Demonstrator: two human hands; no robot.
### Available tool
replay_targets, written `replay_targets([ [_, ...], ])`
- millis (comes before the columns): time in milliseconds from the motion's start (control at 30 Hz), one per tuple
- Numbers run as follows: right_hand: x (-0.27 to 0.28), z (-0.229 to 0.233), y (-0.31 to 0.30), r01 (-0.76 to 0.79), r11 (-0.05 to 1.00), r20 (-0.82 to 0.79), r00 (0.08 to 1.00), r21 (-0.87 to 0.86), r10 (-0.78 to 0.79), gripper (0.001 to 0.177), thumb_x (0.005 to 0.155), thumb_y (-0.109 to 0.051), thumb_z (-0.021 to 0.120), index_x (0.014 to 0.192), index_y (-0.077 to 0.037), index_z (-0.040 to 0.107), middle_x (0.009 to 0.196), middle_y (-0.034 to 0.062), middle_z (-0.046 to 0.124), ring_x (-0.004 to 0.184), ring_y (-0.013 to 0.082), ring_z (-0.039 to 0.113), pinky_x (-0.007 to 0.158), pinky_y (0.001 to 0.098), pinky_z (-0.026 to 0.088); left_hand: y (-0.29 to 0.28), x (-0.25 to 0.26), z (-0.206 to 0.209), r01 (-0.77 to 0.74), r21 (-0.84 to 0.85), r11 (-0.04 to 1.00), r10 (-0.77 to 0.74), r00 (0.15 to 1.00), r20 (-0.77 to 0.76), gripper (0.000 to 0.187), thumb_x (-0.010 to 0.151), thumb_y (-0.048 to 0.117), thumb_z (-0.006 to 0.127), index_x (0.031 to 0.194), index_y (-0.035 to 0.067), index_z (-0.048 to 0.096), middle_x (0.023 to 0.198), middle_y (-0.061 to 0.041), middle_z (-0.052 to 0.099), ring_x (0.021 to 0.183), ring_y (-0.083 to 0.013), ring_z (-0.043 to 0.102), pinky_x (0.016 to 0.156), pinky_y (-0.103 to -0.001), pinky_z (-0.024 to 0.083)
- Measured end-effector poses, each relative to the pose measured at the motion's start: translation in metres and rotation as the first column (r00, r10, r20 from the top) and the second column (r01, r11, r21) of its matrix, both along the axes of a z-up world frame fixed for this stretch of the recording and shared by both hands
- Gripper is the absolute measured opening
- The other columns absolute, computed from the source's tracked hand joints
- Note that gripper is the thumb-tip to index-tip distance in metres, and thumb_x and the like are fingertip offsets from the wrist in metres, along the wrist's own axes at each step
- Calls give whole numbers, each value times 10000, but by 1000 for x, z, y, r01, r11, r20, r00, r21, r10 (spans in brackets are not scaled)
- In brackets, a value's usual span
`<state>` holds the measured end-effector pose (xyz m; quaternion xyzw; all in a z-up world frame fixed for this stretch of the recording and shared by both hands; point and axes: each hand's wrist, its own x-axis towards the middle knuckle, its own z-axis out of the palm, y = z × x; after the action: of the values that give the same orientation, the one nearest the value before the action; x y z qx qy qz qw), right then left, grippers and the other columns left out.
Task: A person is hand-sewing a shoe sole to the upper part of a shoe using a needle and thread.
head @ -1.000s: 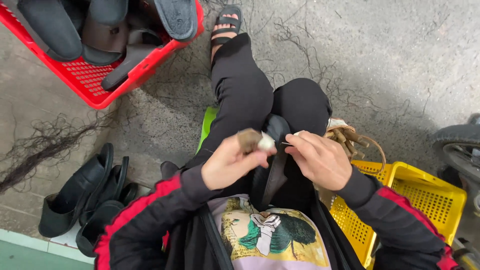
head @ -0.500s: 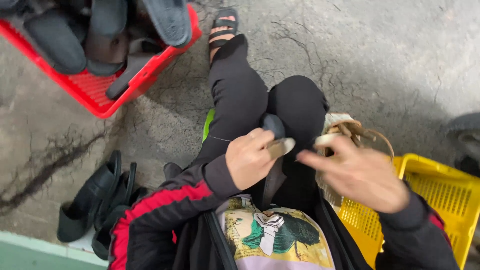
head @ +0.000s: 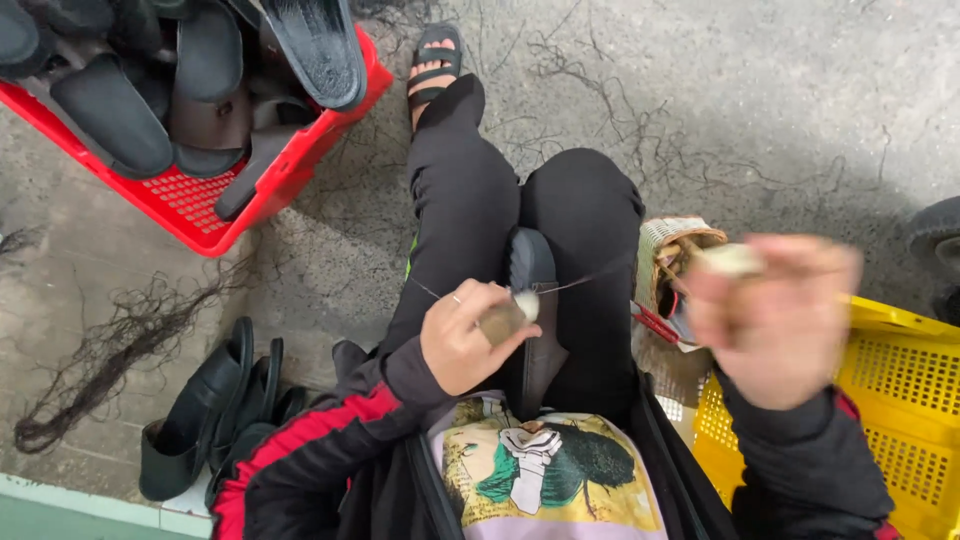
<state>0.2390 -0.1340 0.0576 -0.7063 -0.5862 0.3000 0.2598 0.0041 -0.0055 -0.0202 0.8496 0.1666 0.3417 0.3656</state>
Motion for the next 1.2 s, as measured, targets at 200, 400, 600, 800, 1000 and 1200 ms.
replay_targets([
  [200,-42,-28,13,-14,1000,-14,1000,-1,14,266,805,-221,698,1068,-176,696,828,71,705,767,276,685,631,413,550,25,4,38,219,155,963,-50,714,-699,536,833,582,583,815,47,609,793,-23,404,662,-210,493,460,-292,391],
  [400,-41,-21,20,153,975,-473,855,-163,-214,127,818,-62,622,890,-76,726,559,84,648,494,195,628,407,314,476,86,40,59,390,-841,375,-443,872,207,326,1024,246,455,1043,-2,665,1189,-77,469,1069,-191,545,988,-378,432],
  [600,-40,-47,29,108,993,-404,907,-48,-118,110,883,-62,609,961,-31,680,858,50,719,676,125,679,596,238,501,127,112,8,15,-997,72,-159,987,4,390,885,401,514,884,26,623,931,-90,669,452,-22,293,382,-179,184],
  [800,-36,-31,17,-97,978,38,994,-182,105,366,925,-322,570,1224,-117,513,788,2,548,612,213,577,515,349,433,178,77,19,135,-696,706,-431,861,-270,455,1015,378,400,664,89,409,656,4,375,590,-98,558,529,-213,565],
  [1000,-48,-17,16,-204,971,475,871,124,122,345,900,9,552,1191,-155,640,957,65,486,546,167,480,459,295,393,114,36,33,257,180,949,-197,934,-297,387,596,1,671,974,-43,597,1012,-186,569,1062,-421,517,966,-493,416],
  [1200,-55,-11,18,-234,969,664,737,79,124,344,885,-166,513,1205,-238,613,949,25,488,543,140,489,508,298,478,44,10,-5,203,-9,979,-201,964,-174,599,731,496,728,1098,31,637,1131,-115,591,1249,-369,486,1111,-595,259],
])
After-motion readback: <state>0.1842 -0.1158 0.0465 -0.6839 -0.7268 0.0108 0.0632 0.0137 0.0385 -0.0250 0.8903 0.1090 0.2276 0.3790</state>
